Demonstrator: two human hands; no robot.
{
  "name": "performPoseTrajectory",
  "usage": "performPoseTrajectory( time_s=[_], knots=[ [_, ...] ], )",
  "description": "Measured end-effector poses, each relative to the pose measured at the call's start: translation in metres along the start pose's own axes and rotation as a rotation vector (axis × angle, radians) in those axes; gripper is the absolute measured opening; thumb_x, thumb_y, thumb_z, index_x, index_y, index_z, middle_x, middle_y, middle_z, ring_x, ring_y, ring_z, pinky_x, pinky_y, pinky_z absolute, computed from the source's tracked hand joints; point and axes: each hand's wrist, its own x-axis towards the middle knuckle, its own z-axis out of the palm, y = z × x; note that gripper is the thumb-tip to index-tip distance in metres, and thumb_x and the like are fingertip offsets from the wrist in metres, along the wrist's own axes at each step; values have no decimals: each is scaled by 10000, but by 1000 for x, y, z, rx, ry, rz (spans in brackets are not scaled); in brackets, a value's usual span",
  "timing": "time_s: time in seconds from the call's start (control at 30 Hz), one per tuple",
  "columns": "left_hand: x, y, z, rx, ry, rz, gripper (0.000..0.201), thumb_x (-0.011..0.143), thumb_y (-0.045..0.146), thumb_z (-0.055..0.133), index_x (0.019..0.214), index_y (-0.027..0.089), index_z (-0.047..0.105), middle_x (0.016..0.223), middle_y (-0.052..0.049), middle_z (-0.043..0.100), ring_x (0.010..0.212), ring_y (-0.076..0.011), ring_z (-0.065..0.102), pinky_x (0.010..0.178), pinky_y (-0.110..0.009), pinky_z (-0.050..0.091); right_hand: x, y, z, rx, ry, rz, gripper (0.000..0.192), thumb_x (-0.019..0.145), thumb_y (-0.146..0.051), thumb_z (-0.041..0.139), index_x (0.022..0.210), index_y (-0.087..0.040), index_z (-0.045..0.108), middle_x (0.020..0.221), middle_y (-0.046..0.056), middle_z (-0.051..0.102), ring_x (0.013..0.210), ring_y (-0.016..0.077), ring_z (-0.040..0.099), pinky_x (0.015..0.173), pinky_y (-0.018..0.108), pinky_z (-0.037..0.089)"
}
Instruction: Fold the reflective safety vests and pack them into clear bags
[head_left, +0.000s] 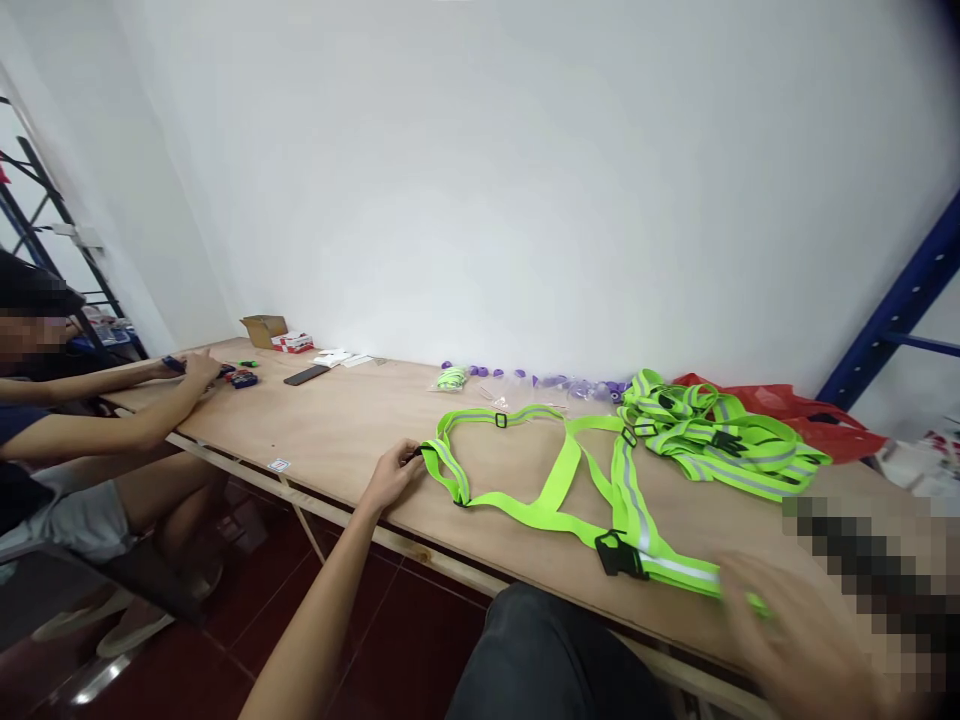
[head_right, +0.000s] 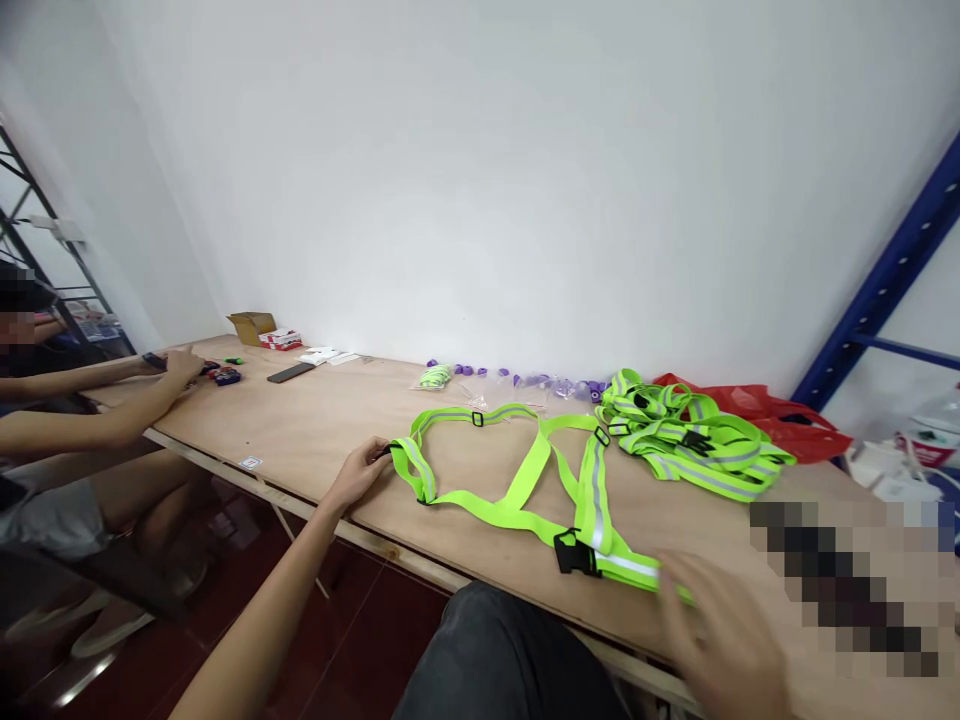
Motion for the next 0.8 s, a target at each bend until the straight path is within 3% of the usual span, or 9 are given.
performPoseTrajectory(
  time_s=[0.03, 0.1, 0.17, 0.27, 0.33, 0.4, 0.53, 0.8],
  knots=[
    [0, 1, -1, 13, 36, 1, 280, 792, 421, 663, 926, 180, 716, 986, -67, 696, 945, -206, 652, 835, -303, 523, -1, -28, 14, 24, 0, -69, 341, 893, -465, 488, 1073, -307, 730, 1133, 122, 696, 1232, 367, 562, 1143, 557, 350],
    [-2, 2, -2, 48, 114, -7, 286, 767, 430, 693, 925, 200, 754, 957, -60, 680, 940, -210, 643, 811, -291, 521, 4, -87, 44, 71, -155, -173, 335, 905, -403, 504, 1150, -313, 714, 1189, 103, 691, 1215, 349, 577, 1126, 533, 374],
    [-4, 4, -3, 76, 168, -27, 295, 770, 438, 695, 939, 210, 776, 812, -34, 666, 809, -198, 638, 740, -284, 518, 16, -141, 72, 108, -297, -203, 389, 918, -373, 487, 1252, -292, 669, 1321, 100, 634, 1253, 353, 551, 1094, 533, 404],
    [-6, 7, -3, 68, 184, -60, 343, 776, 446, 690, 980, 184, 776, 611, 8, 626, 590, -169, 588, 610, -271, 492, 38, -189, 102, 112, -476, -151, 528, 924, -356, 473, 1425, -199, 529, 1500, 117, 488, 1380, 342, 441, 1119, 516, 388],
    [-6, 8, -3, 24, 179, -81, 391, 776, 462, 679, 1004, 154, 756, 636, -1, 669, 544, -160, 594, 563, -261, 488, 45, -198, 114, 94, -600, -115, 622, 920, -355, 497, 1497, -135, 429, 1545, 143, 427, 1424, 326, 392, 1153, 487, 353],
    [-4, 8, -4, -40, 184, -108, 439, 797, 488, 641, 1045, 136, 725, 802, -52, 745, 583, -169, 655, 551, -255, 504, 46, -197, 120, 73, -675, -103, 653, 925, -380, 513, 1512, -115, 405, 1556, 154, 408, 1445, 316, 365, 1181, 475, 309],
    [-1, 5, -8, -141, 233, -197, 507, 854, 540, 566, 1101, 117, 696, 1082, -145, 749, 814, -245, 751, 523, -238, 527, 41, -191, 123, 54, -686, -118, 588, 959, -439, 484, 1470, -149, 483, 1573, 143, 377, 1475, 300, 314, 1206, 468, 245],
    [2, -3, -6, -180, 377, -327, 348, 799, 369, 733, 996, 82, 728, 888, -113, 772, 826, -257, 761, 653, -315, 635, 41, -191, 124, 87, -688, -105, 567, 966, -458, 482, 1455, -172, 507, 1584, 133, 357, 1486, 302, 287, 1202, 483, 237]
  ],
)
